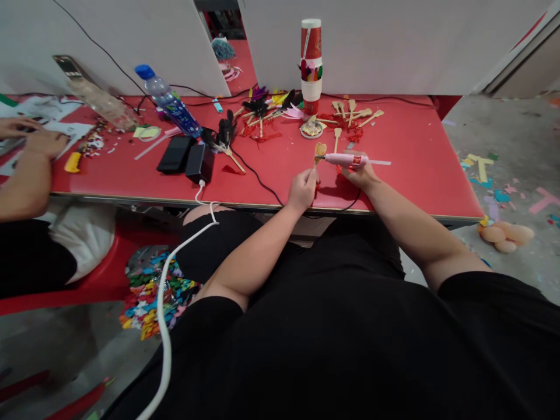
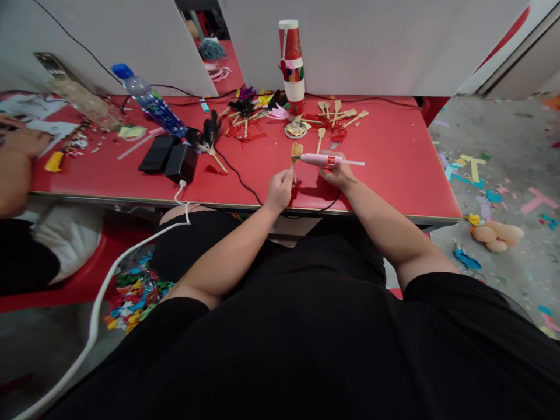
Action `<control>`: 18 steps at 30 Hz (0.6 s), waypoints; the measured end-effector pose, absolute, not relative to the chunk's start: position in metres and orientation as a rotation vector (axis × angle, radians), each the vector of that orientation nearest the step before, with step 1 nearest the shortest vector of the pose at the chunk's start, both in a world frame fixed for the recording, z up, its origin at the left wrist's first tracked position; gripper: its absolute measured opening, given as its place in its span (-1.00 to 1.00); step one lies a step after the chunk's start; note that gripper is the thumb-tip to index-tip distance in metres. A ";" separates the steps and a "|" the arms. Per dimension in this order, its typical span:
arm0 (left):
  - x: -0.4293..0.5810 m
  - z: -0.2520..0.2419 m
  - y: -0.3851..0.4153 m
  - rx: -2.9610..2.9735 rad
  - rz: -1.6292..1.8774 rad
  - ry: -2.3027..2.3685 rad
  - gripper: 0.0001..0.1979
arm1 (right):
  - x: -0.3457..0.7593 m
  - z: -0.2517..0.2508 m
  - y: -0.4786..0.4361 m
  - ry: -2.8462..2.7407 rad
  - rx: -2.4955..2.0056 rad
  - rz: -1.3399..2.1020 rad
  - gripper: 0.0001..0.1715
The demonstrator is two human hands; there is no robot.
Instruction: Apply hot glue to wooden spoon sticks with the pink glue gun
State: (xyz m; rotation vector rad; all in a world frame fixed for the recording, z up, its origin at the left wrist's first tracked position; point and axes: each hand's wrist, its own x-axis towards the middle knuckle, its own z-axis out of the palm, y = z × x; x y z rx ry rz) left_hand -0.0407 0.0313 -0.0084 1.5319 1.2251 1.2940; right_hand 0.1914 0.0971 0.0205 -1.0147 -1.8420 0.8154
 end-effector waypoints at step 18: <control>-0.040 0.004 0.026 1.528 1.244 1.308 -0.51 | 0.193 0.017 0.097 -1.789 -1.027 0.850 -0.75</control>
